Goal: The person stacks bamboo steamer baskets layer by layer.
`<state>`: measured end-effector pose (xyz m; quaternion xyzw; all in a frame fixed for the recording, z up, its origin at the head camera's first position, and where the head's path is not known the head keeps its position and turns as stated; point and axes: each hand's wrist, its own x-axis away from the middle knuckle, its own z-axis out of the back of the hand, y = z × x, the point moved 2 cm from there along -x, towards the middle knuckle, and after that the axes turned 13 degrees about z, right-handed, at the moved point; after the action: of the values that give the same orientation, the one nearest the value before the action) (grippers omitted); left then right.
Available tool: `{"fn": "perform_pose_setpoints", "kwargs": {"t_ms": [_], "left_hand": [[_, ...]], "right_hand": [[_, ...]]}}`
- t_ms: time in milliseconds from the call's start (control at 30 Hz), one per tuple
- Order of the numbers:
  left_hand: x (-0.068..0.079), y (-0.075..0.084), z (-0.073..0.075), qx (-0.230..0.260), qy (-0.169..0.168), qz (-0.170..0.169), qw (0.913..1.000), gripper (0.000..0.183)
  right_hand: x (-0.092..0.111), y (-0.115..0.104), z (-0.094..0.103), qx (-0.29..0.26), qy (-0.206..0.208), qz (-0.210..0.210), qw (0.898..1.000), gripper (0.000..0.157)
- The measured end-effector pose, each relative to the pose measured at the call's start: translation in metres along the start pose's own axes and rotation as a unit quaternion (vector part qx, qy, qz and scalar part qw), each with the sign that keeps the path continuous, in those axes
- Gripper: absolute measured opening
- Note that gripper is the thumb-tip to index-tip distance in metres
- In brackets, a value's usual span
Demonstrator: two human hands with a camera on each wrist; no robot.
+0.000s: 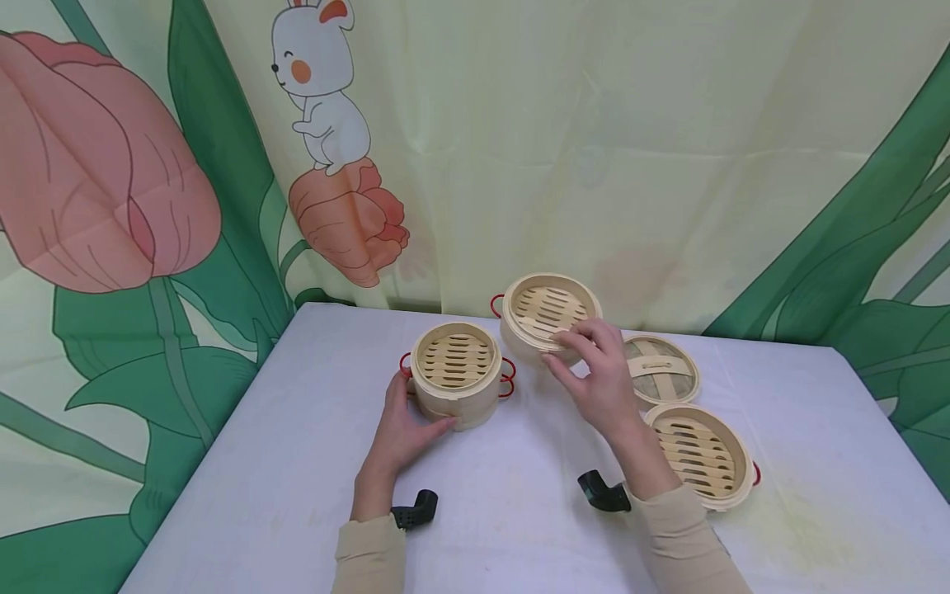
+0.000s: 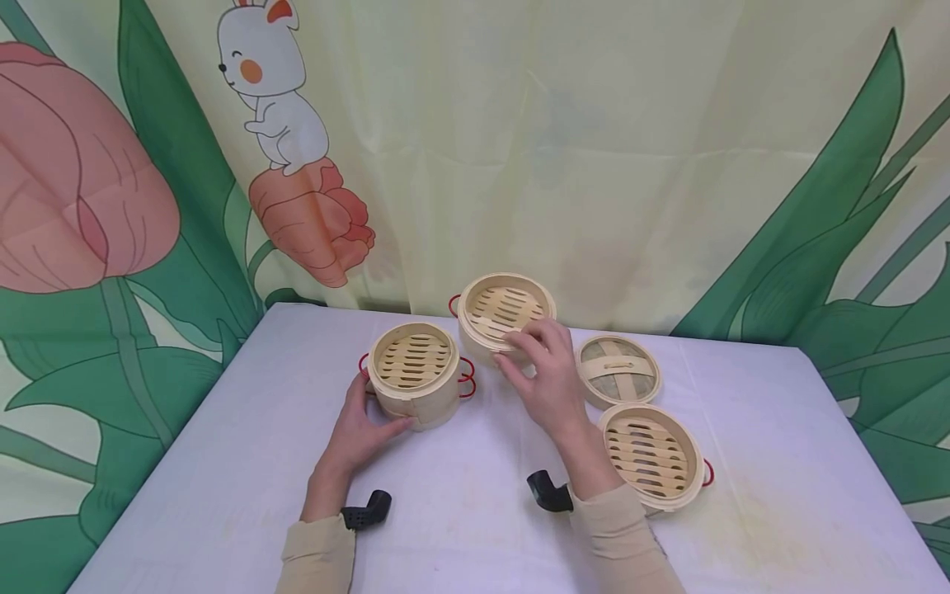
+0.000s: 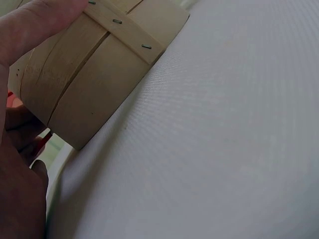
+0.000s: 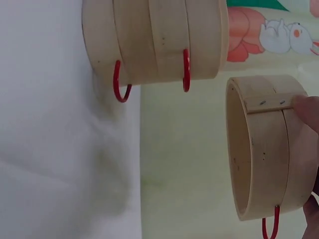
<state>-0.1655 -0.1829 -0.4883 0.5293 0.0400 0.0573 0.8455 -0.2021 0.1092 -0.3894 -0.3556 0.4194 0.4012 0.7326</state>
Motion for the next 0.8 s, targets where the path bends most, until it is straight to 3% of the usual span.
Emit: {"fn": "perform_pose_setpoints", "kwargs": {"t_ms": [433, 800], "left_hand": [[0.001, 0.000, 0.001, -0.015, 0.003, 0.012, 0.9998, 0.105], [-0.001, -0.001, 0.000, -0.006, 0.003, -0.004, 1.0000, 0.108]], "right_hand": [[-0.008, -0.015, -0.022, -0.039, 0.003, -0.003, 0.999, 0.033], [-0.014, -0.022, -0.036, -0.056, -0.010, 0.009, 0.998, 0.031]]}}
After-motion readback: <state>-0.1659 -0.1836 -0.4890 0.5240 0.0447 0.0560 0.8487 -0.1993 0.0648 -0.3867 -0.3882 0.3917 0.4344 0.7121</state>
